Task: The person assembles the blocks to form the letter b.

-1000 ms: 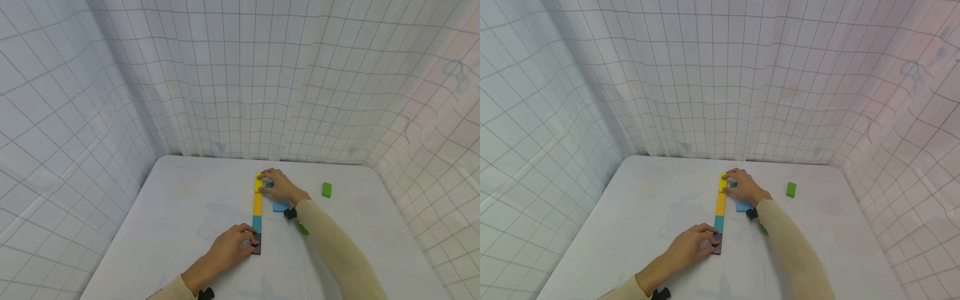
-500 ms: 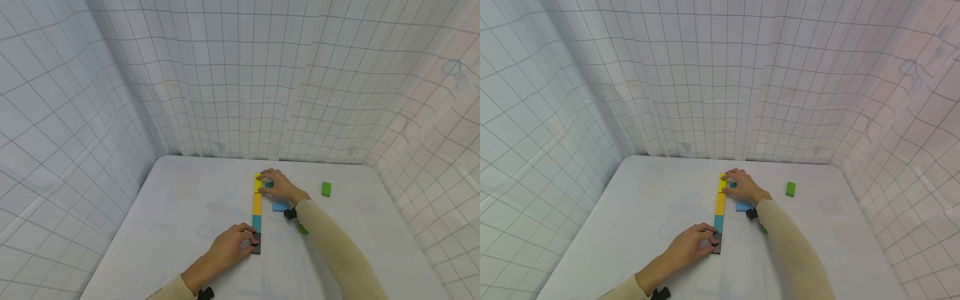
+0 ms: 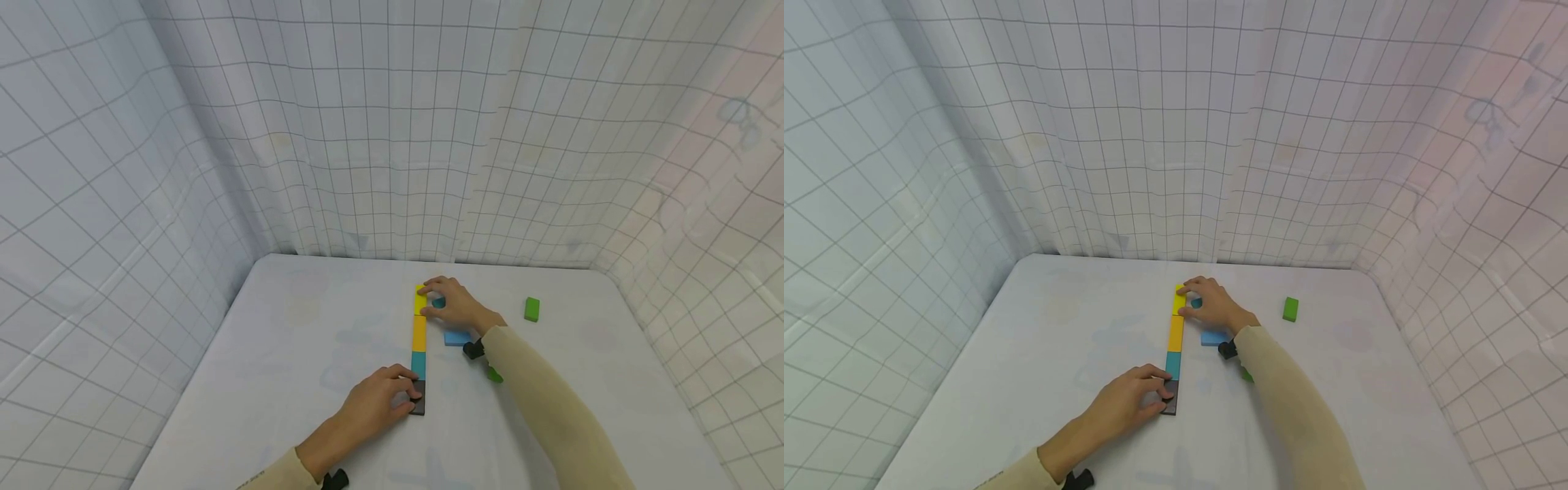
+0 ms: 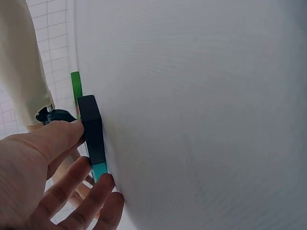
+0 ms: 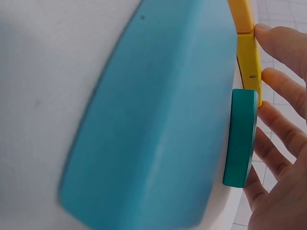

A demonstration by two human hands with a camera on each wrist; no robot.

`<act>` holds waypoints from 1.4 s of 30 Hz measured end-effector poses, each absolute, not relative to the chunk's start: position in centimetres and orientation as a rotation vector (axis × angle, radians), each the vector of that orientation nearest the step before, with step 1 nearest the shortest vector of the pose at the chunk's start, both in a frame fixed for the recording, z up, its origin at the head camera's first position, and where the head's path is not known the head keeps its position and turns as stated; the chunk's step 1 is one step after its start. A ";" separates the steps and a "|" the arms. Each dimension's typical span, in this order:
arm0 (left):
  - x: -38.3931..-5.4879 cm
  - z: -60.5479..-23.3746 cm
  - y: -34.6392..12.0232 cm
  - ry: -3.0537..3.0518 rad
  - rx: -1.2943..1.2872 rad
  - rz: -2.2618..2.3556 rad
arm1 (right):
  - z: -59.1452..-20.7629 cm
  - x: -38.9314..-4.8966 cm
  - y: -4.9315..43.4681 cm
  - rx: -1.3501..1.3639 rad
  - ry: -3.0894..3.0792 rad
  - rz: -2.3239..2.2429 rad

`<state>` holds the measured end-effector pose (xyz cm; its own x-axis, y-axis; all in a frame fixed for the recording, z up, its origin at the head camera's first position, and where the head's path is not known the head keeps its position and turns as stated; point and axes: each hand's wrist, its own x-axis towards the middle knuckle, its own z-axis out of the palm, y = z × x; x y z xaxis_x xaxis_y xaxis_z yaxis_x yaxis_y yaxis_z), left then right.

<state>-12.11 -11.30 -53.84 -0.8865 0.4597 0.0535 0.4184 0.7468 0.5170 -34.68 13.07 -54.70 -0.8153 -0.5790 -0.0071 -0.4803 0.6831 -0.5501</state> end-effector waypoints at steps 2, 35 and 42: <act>-12.1 -53.9 -11.3 2.866 0.724 0.818 | -54.7 -34.7 13.1 -0.865 2.713 -0.806; -12.1 -53.5 -11.3 2.865 0.746 0.819 | -54.7 -34.4 13.3 -0.882 2.715 -0.812; -12.0 -53.6 -11.4 2.876 0.764 0.840 | -54.7 -34.4 13.9 -0.905 2.725 -0.814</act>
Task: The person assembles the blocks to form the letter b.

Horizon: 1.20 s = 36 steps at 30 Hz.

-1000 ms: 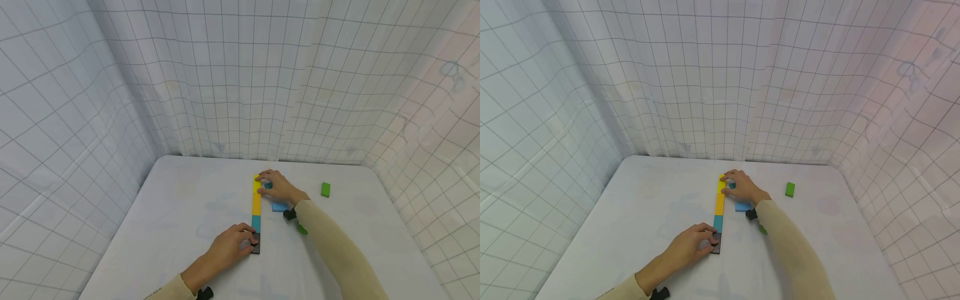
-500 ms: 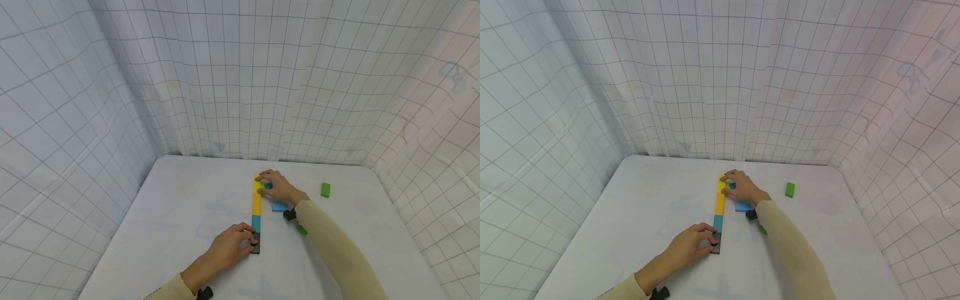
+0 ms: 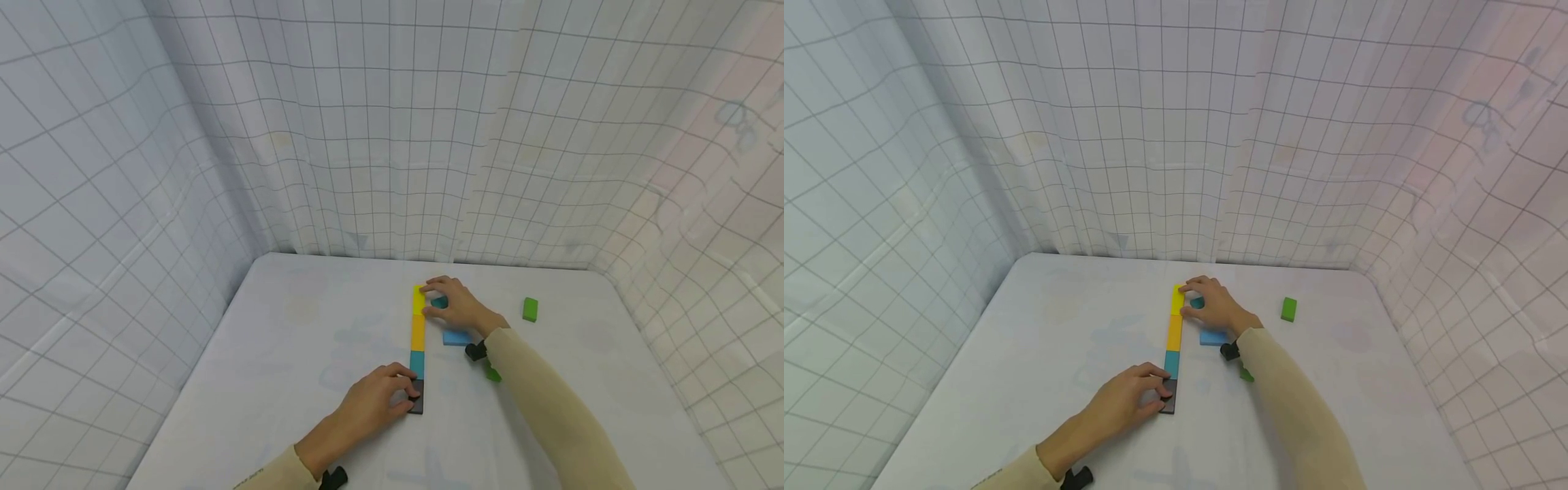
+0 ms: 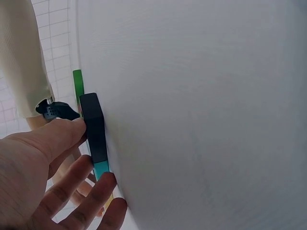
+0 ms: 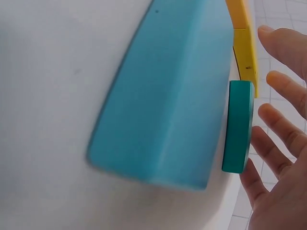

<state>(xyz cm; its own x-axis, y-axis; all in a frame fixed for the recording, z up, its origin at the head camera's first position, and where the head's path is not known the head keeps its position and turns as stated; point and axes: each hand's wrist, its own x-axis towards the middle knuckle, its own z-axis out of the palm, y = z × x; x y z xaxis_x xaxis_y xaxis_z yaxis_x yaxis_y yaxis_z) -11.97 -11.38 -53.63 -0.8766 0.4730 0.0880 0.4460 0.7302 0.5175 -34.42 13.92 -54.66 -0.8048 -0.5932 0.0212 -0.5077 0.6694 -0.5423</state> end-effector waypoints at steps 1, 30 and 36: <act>-12.0 -53.7 -11.4 2.877 0.769 0.845 | -54.6 -34.4 14.0 -0.910 2.727 -0.816; -12.2 -54.0 -11.3 2.882 0.744 0.822 | -52.9 -30.9 17.9 -0.934 2.774 -0.766; -12.3 -53.9 -11.4 2.875 0.751 0.822 | -53.2 -29.6 18.9 -0.902 2.784 -0.731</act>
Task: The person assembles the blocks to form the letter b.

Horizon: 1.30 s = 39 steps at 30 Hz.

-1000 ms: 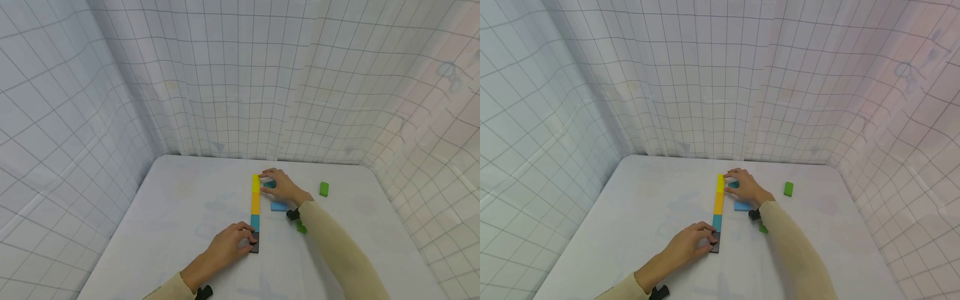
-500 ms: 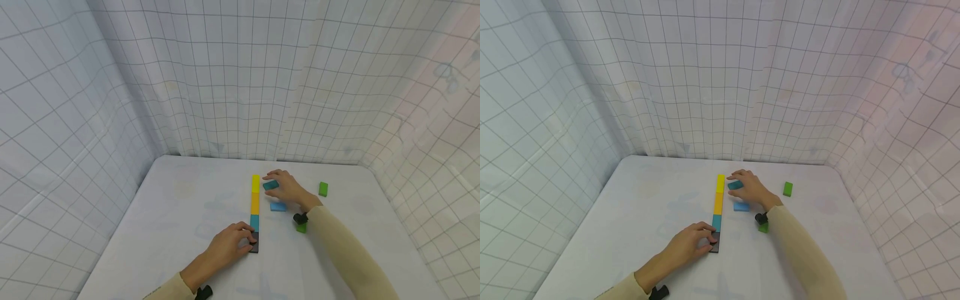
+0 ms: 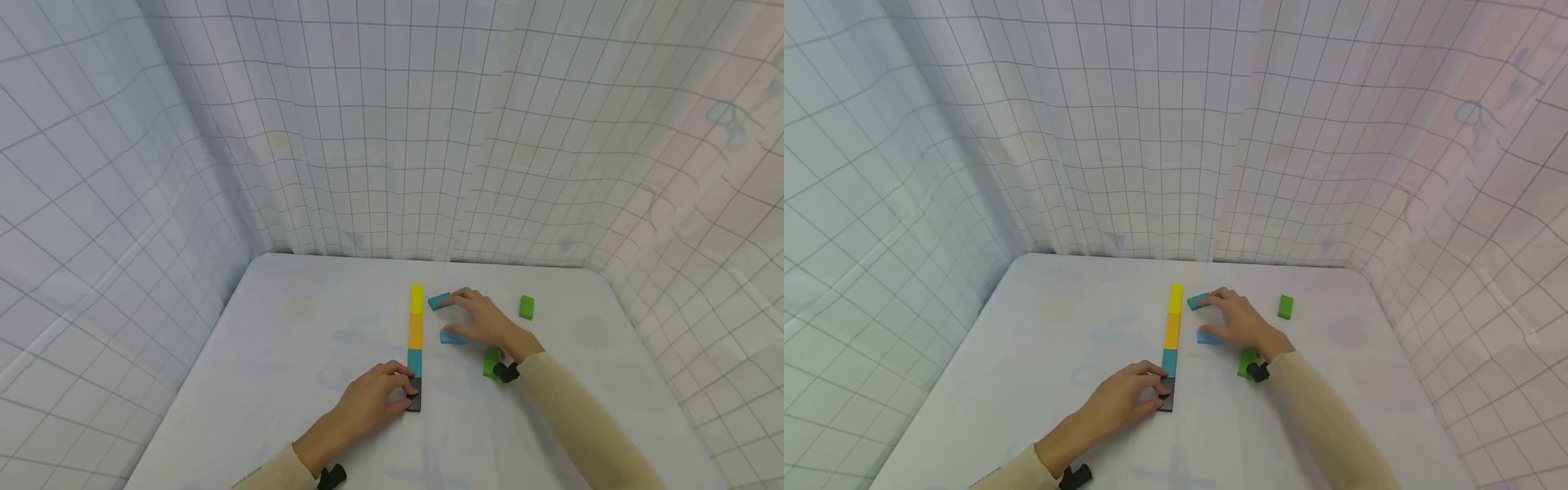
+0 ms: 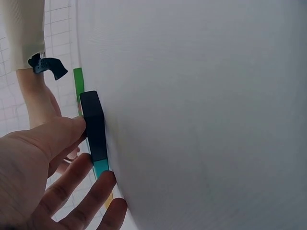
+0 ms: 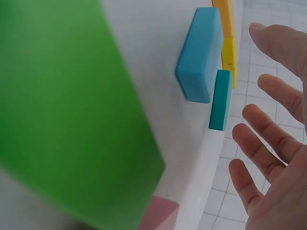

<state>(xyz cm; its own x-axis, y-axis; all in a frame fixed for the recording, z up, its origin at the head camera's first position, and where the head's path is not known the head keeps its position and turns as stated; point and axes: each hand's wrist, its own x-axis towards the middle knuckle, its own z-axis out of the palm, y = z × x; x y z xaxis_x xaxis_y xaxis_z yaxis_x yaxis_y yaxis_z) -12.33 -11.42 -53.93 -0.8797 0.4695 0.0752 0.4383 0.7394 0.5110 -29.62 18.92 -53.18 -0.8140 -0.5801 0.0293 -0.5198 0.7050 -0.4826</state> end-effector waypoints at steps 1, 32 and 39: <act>-12.4 -53.9 -11.5 2.873 0.755 0.822 | -53.2 -29.4 19.0 -0.899 2.784 -0.721; -13.2 -54.2 -11.9 2.935 0.888 0.652 | -55.2 -27.1 19.7 -0.948 2.831 -0.629; -13.2 -54.1 -11.9 2.942 0.904 0.636 | -55.2 -26.8 19.8 -0.958 2.832 -0.654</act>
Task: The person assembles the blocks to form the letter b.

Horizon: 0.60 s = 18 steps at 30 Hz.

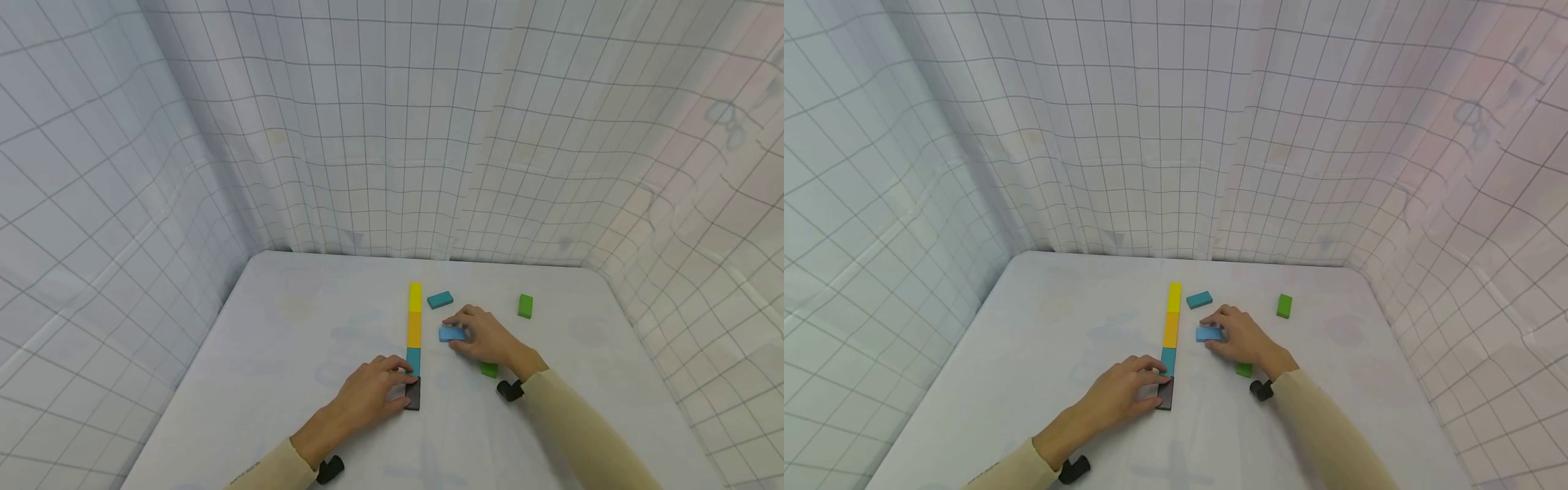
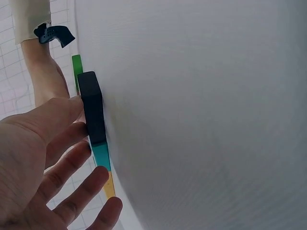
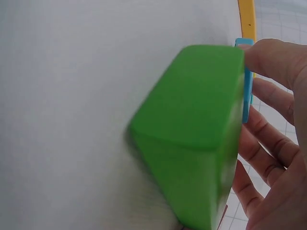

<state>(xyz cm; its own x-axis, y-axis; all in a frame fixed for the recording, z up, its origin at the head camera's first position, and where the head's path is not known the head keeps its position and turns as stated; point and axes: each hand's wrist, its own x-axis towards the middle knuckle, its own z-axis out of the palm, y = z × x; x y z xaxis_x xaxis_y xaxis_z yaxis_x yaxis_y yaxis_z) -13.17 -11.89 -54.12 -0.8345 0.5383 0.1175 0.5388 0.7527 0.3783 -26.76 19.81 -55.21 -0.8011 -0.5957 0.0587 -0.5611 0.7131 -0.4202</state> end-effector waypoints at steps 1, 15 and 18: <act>-13.2 -54.1 -11.9 -2.940 -0.902 -0.633 | -55.2 -26.7 19.8 -0.957 2.829 -0.663; -13.0 -54.0 -11.8 -2.981 -0.882 -0.652 | -55.4 -26.5 19.9 -0.976 2.818 -0.698; -13.1 -53.9 -11.8 -2.979 -0.886 -0.652 | -55.4 -26.5 19.8 -0.973 2.814 -0.709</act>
